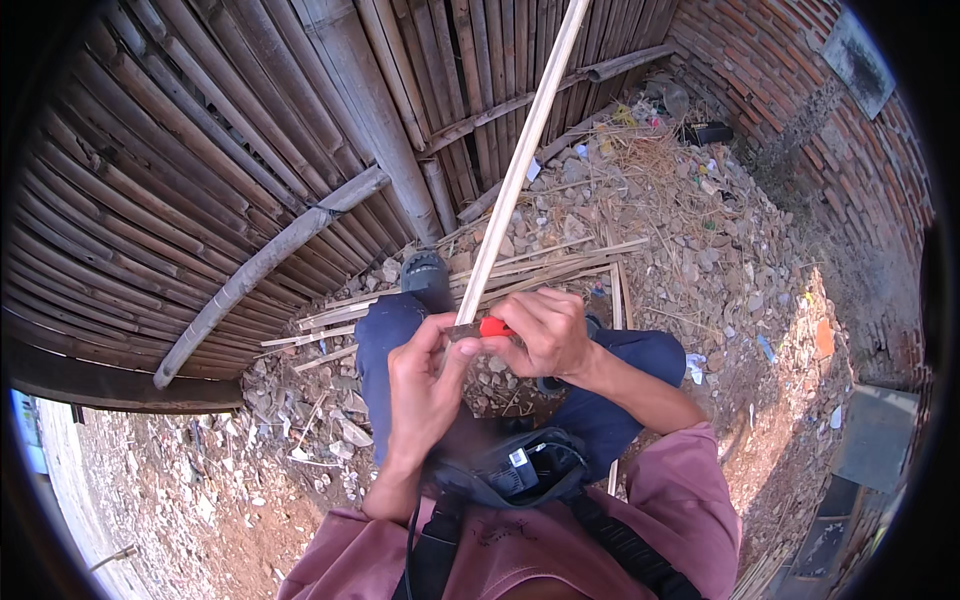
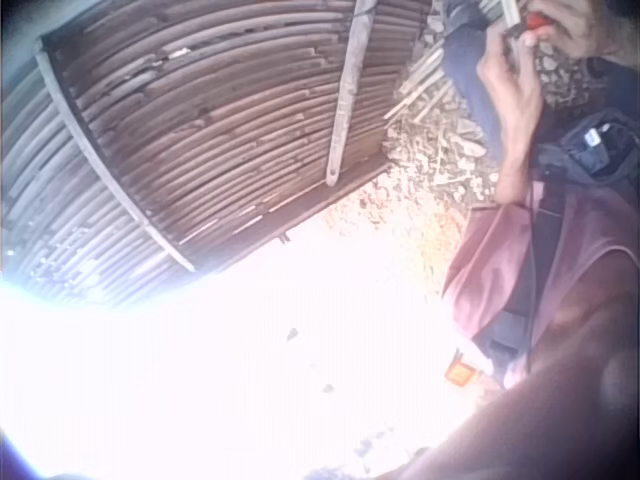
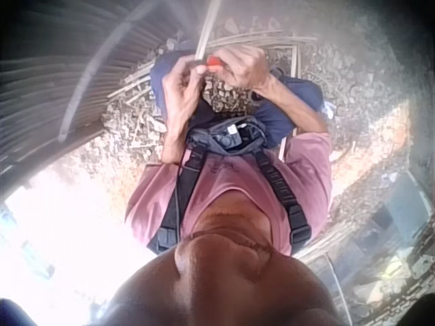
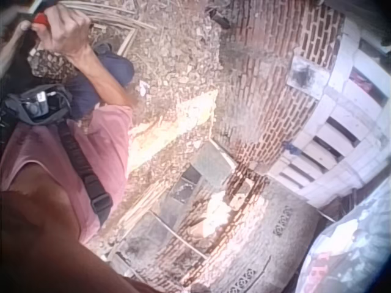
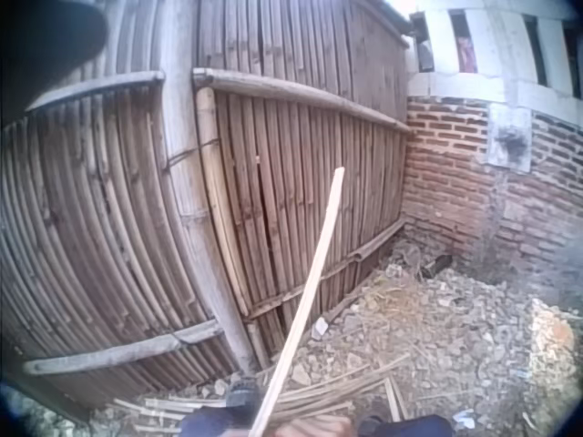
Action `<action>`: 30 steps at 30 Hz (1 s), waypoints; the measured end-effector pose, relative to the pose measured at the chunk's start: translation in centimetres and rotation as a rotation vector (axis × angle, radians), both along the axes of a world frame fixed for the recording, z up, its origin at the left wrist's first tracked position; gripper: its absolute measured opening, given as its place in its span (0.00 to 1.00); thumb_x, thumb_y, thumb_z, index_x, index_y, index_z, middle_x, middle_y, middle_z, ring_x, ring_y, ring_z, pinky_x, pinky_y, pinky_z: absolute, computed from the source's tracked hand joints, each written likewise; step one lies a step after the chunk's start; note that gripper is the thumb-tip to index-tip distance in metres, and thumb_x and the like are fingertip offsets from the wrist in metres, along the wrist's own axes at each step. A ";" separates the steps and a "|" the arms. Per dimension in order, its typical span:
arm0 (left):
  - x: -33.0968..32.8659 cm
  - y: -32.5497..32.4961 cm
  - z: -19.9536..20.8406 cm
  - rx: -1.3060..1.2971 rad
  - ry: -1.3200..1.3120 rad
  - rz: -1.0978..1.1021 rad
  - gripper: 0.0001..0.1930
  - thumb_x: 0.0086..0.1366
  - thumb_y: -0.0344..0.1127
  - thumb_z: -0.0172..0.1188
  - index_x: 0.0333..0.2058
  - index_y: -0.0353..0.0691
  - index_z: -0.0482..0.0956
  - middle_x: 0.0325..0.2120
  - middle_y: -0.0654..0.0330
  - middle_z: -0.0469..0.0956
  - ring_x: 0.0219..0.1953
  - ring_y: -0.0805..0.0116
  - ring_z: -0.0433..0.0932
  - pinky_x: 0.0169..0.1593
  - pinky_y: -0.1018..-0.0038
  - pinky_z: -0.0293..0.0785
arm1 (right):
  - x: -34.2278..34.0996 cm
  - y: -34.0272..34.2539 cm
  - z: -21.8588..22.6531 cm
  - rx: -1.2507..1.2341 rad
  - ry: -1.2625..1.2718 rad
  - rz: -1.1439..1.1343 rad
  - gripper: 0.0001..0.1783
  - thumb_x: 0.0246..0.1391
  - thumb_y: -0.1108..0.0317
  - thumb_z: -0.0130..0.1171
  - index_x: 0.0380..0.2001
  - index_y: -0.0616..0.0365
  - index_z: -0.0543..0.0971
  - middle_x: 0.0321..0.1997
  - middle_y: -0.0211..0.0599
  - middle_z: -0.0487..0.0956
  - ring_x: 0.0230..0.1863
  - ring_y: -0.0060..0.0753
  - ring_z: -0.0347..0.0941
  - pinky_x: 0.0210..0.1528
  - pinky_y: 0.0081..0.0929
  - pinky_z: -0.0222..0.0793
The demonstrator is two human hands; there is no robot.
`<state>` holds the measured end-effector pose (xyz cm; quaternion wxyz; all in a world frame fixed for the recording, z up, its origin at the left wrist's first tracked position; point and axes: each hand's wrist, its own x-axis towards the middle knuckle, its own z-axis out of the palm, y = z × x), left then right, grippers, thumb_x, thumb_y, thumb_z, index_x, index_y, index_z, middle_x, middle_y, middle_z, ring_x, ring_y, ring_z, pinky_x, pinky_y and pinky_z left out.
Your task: The person is using a utility knife to shave thin strips from a length of bamboo while sitting on the ground.
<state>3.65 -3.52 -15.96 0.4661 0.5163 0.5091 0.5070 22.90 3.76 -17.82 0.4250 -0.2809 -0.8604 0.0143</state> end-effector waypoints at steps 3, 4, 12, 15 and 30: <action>0.2 -0.1 -0.3 -0.006 0.003 0.011 0.10 0.76 0.31 0.64 0.49 0.29 0.81 0.27 0.70 0.79 0.28 0.88 0.68 0.28 0.83 0.64 | 0.0 0.1 0.3 0.005 0.011 -0.014 0.21 0.63 0.47 0.68 0.31 0.53 0.78 0.24 0.32 0.77 0.22 0.36 0.78 0.26 0.32 0.71; 0.1 -0.1 -0.2 -0.003 0.007 0.012 0.11 0.76 0.31 0.64 0.50 0.28 0.81 0.27 0.70 0.79 0.28 0.87 0.68 0.28 0.83 0.64 | 0.0 0.1 0.3 0.007 0.014 -0.016 0.21 0.63 0.47 0.68 0.31 0.53 0.78 0.24 0.32 0.77 0.22 0.36 0.78 0.26 0.32 0.71; -0.1 0.1 -0.3 -0.001 -0.091 -0.010 0.15 0.76 0.31 0.64 0.56 0.29 0.80 0.30 0.68 0.79 0.28 0.85 0.70 0.30 0.83 0.67 | 0.1 0.1 -0.3 -0.025 0.009 0.033 0.21 0.63 0.47 0.68 0.32 0.54 0.78 0.26 0.33 0.77 0.22 0.37 0.79 0.27 0.34 0.73; -0.3 0.4 -1.2 0.076 -0.038 -0.068 0.24 0.79 0.47 0.60 0.62 0.33 0.77 0.23 0.77 0.69 0.21 0.89 0.61 0.23 0.84 0.52 | 0.1 0.0 -0.3 -0.034 0.008 0.039 0.21 0.63 0.47 0.68 0.32 0.54 0.78 0.26 0.33 0.77 0.22 0.38 0.79 0.27 0.34 0.73; 0.1 0.0 -0.4 0.085 0.059 0.003 0.15 0.78 0.34 0.62 0.55 0.29 0.81 0.21 0.69 0.73 0.23 0.84 0.68 0.26 0.80 0.64 | -0.1 -0.4 0.1 -0.017 0.003 0.006 0.22 0.66 0.46 0.65 0.31 0.54 0.78 0.23 0.33 0.76 0.21 0.39 0.78 0.26 0.34 0.72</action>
